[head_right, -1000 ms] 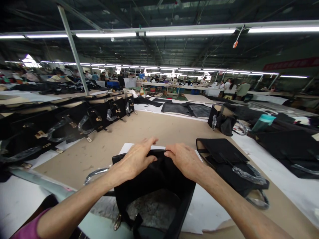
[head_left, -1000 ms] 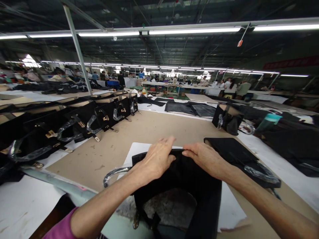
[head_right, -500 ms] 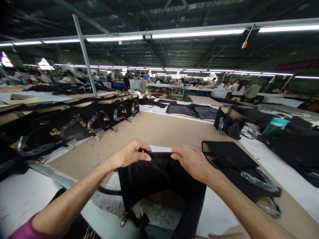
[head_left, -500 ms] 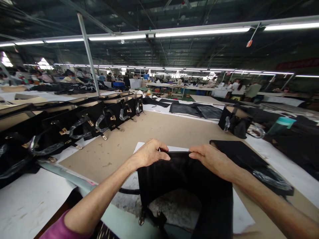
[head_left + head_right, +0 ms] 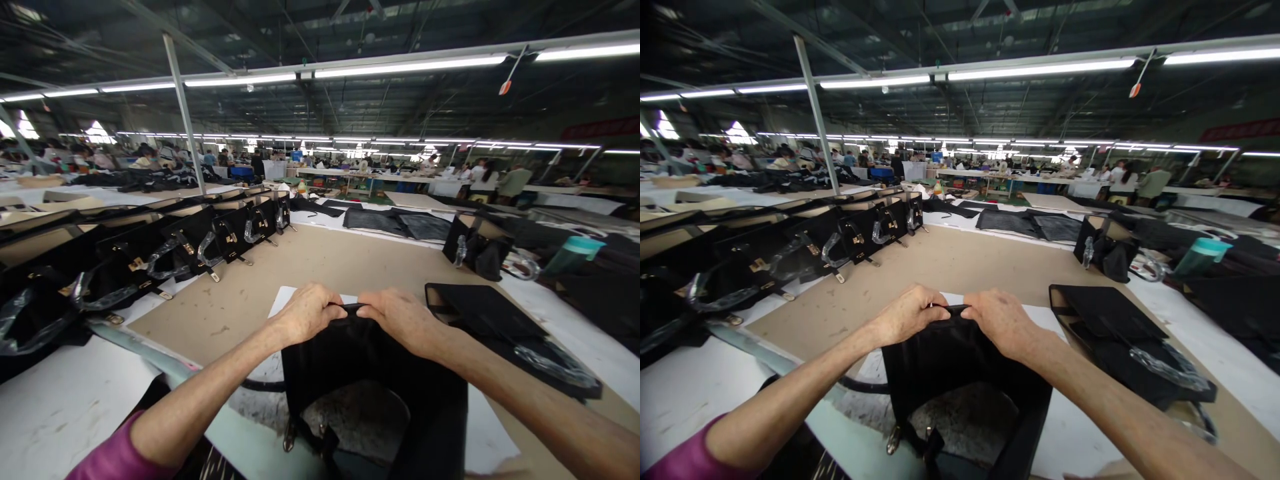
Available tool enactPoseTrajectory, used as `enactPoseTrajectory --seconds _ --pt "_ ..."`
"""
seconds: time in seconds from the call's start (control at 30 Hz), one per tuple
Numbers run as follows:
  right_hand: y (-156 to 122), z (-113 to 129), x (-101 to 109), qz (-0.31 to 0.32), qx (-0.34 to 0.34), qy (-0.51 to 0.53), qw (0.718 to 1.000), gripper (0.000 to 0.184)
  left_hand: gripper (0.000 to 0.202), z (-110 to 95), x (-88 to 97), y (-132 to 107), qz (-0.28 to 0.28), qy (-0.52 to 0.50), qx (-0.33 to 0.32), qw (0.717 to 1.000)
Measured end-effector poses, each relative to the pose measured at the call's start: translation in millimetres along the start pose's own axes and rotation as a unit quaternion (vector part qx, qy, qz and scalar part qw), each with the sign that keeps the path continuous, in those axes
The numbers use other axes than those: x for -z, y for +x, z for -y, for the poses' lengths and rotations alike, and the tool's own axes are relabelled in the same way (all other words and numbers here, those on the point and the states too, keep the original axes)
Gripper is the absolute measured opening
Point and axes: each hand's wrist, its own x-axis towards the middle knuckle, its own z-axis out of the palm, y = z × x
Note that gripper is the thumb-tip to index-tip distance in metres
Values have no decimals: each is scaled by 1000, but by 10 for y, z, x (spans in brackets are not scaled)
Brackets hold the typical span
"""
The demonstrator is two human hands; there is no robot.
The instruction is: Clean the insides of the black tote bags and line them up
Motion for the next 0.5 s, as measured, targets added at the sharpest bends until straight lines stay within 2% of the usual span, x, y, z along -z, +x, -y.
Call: enactPoseTrajectory --seconds 0.1,0.23,0.33,0.5 --pt "8 1 -8 -3 -9 9 1000 27 33 54 160 -160 11 -48 27 998" --pt "2 -18 -11 -5 -11 10 1000 31 34 196 296 -425 -5 -105 100 989" --pt "10 -25 -29 -7 -12 3 1000 32 34 284 279 -528 6 -173 128 977" --pt "38 -19 -55 -8 -20 4 1000 31 32 307 208 -509 -2 -219 127 967"
